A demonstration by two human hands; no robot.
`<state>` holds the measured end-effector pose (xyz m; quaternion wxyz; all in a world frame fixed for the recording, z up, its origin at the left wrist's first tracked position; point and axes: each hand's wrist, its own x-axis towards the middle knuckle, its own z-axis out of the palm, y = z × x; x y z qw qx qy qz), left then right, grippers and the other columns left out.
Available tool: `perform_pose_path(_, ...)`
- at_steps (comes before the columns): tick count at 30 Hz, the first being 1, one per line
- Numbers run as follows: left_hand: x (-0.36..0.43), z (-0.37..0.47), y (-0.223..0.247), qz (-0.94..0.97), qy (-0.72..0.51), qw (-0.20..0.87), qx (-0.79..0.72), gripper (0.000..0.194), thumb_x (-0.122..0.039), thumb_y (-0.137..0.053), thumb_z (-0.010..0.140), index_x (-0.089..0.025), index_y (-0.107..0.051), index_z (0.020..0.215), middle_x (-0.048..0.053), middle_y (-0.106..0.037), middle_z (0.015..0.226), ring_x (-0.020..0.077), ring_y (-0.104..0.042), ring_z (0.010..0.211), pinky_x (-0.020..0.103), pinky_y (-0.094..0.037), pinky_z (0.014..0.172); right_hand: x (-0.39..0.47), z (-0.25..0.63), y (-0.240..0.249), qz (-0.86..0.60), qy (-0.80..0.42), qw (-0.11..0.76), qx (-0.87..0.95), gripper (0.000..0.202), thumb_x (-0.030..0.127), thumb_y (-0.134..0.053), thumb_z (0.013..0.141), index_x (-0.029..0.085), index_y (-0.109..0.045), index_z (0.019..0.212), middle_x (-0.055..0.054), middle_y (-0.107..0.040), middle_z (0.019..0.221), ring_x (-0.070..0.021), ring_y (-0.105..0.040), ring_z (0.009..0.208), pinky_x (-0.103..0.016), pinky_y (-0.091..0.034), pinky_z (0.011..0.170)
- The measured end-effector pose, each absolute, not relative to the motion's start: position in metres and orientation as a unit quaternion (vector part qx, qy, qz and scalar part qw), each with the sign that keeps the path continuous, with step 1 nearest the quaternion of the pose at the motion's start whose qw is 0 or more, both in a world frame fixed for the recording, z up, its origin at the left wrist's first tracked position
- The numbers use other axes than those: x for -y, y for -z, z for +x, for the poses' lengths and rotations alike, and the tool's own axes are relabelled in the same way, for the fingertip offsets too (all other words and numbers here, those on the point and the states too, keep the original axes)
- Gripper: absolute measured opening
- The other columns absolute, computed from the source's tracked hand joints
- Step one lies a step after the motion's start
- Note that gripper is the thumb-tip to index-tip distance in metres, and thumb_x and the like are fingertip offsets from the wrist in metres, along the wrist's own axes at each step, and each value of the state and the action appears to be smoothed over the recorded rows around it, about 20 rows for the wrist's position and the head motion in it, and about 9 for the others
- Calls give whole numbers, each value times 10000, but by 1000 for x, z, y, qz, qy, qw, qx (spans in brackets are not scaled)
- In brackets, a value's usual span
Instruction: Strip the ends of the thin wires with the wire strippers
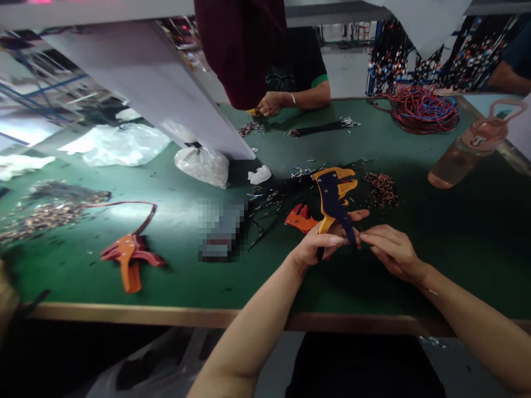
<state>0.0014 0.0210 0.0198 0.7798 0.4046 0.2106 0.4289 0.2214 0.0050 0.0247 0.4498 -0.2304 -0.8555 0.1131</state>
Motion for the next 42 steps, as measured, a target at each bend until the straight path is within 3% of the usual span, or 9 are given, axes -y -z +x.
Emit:
perform_pose_path(4,-20,-1,-24,373,-414,813,-168,465,-355,-791,622,-181,-719,1047,95,-693,965,212,-659,792,373,-564,736,-8,223,-22,-198,-135,430,871,393,97,-538,968,224,-636,1327,-103,-772,1098,-199,-729,971,-341,-629,801)
perform_pose_path(7,-20,-4,-26,347,-394,839,-144,461,-351,-816,595,-179,-723,1013,51,-636,858,210,-646,788,360,-568,716,-13,227,-17,-270,-181,443,835,334,137,-534,983,245,-680,1264,-97,-774,1099,-195,-730,989,-342,-623,834)
perform_pose_path(10,-19,-5,-23,354,-356,857,-118,470,-346,-823,595,-159,-726,1015,50,-619,837,217,-635,797,364,-562,716,-18,228,-12,-391,-319,452,735,248,314,-543,1009,227,-735,1140,-95,-771,1028,-195,-729,904,-335,-622,760)
perform_pose_path(16,-13,1,-16,377,-269,877,-128,511,-325,-827,614,-119,-715,1068,74,-641,867,236,-637,835,389,-543,766,-18,223,-12,-406,-565,471,542,474,657,-641,870,197,-753,901,-59,-730,827,-165,-658,709,-312,-582,648)
perform_pose_path(21,-9,7,-18,386,-252,872,-166,515,-325,-838,634,-119,-718,1090,78,-659,890,228,-637,841,389,-528,800,-15,221,-18,-450,-524,490,532,383,564,-779,775,201,-679,702,6,-658,646,-131,-591,610,-280,-528,625)
perform_pose_path(26,-10,9,-12,393,-292,851,-191,412,-316,-834,657,-136,-729,1012,63,-647,836,203,-617,800,331,-521,732,-25,223,-11,-484,-457,549,506,292,449,-767,775,208,-641,670,29,-620,591,-122,-565,571,-264,-501,578)
perform_pose_path(32,-10,9,-11,418,-266,844,-206,409,-324,-839,670,-138,-730,1018,61,-645,836,194,-617,798,329,-515,744,-57,251,-5,-538,-356,670,368,345,517,-797,710,223,-619,683,48,-590,584,-103,-515,516,-235,-444,492)
perform_pose_path(39,-12,7,-9,390,-336,839,-177,450,-350,-807,664,-147,-706,1053,72,-645,869,217,-625,825,375,-526,765,-54,256,-1,-578,-311,537,529,483,627,-653,844,211,-595,605,29,-538,509,-129,-526,505,-269,-445,518)
perform_pose_path(42,-15,7,-12,376,-374,828,-181,466,-359,-819,629,-142,-700,1024,70,-641,864,219,-624,807,366,-533,737,-48,254,2,-563,-272,473,620,366,552,-673,857,197,-668,771,3,-633,635,-139,-579,552,-279,-486,551)
